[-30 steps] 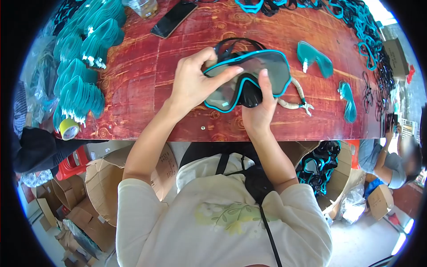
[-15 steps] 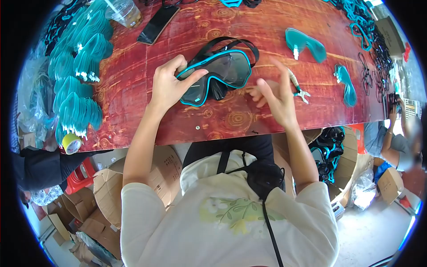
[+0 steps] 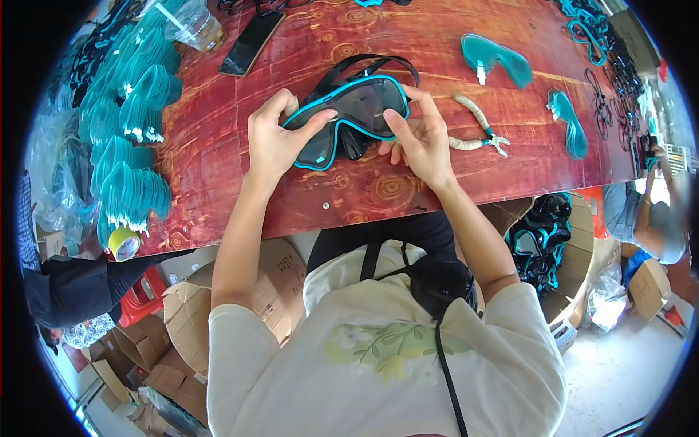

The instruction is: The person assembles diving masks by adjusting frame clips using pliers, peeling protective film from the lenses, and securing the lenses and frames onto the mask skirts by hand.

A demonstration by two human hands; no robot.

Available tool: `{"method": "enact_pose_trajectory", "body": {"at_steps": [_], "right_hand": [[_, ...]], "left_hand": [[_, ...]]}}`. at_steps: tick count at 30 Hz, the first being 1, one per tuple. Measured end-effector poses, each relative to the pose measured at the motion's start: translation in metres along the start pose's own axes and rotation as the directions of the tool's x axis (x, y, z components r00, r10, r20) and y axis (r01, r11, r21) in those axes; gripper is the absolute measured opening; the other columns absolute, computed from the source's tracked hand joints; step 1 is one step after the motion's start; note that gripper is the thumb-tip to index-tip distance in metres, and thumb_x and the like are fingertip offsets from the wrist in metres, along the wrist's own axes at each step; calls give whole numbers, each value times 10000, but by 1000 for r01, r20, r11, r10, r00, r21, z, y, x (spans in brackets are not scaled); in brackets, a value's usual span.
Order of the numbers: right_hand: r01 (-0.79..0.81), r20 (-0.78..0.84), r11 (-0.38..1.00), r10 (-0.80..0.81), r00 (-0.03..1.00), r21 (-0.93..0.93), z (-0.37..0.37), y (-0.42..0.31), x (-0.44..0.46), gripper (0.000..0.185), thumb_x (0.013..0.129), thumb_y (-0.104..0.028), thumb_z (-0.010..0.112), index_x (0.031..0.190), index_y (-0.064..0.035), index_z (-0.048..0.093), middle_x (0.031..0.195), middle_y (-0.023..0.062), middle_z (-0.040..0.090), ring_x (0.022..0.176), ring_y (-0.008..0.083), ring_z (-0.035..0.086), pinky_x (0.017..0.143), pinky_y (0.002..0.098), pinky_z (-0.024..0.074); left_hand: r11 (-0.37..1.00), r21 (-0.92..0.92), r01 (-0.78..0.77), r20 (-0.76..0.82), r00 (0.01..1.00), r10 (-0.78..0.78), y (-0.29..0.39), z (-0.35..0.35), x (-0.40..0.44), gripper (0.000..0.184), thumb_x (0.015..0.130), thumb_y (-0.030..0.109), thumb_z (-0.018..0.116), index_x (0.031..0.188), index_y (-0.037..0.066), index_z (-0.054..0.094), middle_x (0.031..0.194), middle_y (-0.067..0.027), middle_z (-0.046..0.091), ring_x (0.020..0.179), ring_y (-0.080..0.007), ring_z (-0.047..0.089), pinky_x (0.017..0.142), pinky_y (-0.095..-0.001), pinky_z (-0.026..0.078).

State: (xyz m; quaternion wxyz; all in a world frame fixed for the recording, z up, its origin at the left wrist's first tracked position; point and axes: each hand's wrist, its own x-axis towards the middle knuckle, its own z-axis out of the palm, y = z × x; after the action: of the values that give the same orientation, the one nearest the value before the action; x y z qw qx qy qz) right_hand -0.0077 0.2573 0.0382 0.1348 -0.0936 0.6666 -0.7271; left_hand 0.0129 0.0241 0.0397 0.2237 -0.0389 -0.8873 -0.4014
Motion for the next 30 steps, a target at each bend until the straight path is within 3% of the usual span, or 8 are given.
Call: {"method": "enact_pose_trajectory", "body": {"at_steps": [7,10,12,17,20,21,24,30], "right_hand": [[21,-48,997,-17,999,71,12,-3,-9,391,971,-188,576,1299,-50,413,740,70,642,502,91,575,414,214,435],[6,-68,995,1,998,104,14,-3,-13,400,988,-177,534,1344,-93,370,751,91,660,465,110,578,356,197,397],[-20,-50,995,25,998,95,6,-2,-13,406,994,-202,529,1342,-72,364,634,118,646,410,101,539,339,190,352],[26,-42,991,-21,999,131,9,-2,-20,395,1000,-186,510,1343,-63,357,653,127,658,424,102,549,347,190,355],[52,-68,992,-45,997,114,13,-4,-27,405,1003,-189,502,1354,-63,346,649,126,654,430,107,556,354,190,370],[56,-67,992,-49,997,116,13,-3,-29,408,1003,-189,501,1357,-62,342,653,126,654,434,109,560,354,190,375],[52,-70,988,-42,997,145,15,1,-36,417,1002,-182,500,1363,-58,333,672,123,656,450,116,577,358,192,394],[68,-42,979,-61,997,193,10,5,-40,444,976,-125,551,1348,-48,320,679,102,649,471,113,588,374,198,411]], "left_hand": [[998,-58,-37,-179,984,26,12,-4,-1,436,637,180,892,700,37,485,652,-48,478,589,-178,446,551,-305,412],[985,-160,68,-176,980,-96,11,-5,-23,376,731,197,808,1021,52,618,1028,-102,617,1000,-266,546,900,-374,401],[985,-129,116,-162,977,-136,20,-5,-41,409,774,241,768,1096,41,614,1087,-96,608,1061,-269,529,986,-394,327],[921,268,283,-324,927,-190,48,-5,-53,497,813,268,748,1220,39,579,1273,-139,485,1150,-269,523,990,-391,375],[805,-484,343,-113,888,-445,38,2,-58,507,853,243,720,1281,47,532,1311,-146,436,1158,-241,525,959,-381,458],[816,-493,300,-110,909,-401,37,0,-56,498,881,186,688,1317,46,493,1314,-138,431,1100,-200,554,762,-298,570],[600,-712,365,-16,846,-534,62,-9,-59,441,888,133,667,1286,33,505,1286,-125,462,990,-157,592,528,-228,546],[594,-726,347,-43,839,-542,56,-1,-68,371,877,77,670,1215,31,524,1047,-63,603,649,-60,571,364,-184,425]]}}
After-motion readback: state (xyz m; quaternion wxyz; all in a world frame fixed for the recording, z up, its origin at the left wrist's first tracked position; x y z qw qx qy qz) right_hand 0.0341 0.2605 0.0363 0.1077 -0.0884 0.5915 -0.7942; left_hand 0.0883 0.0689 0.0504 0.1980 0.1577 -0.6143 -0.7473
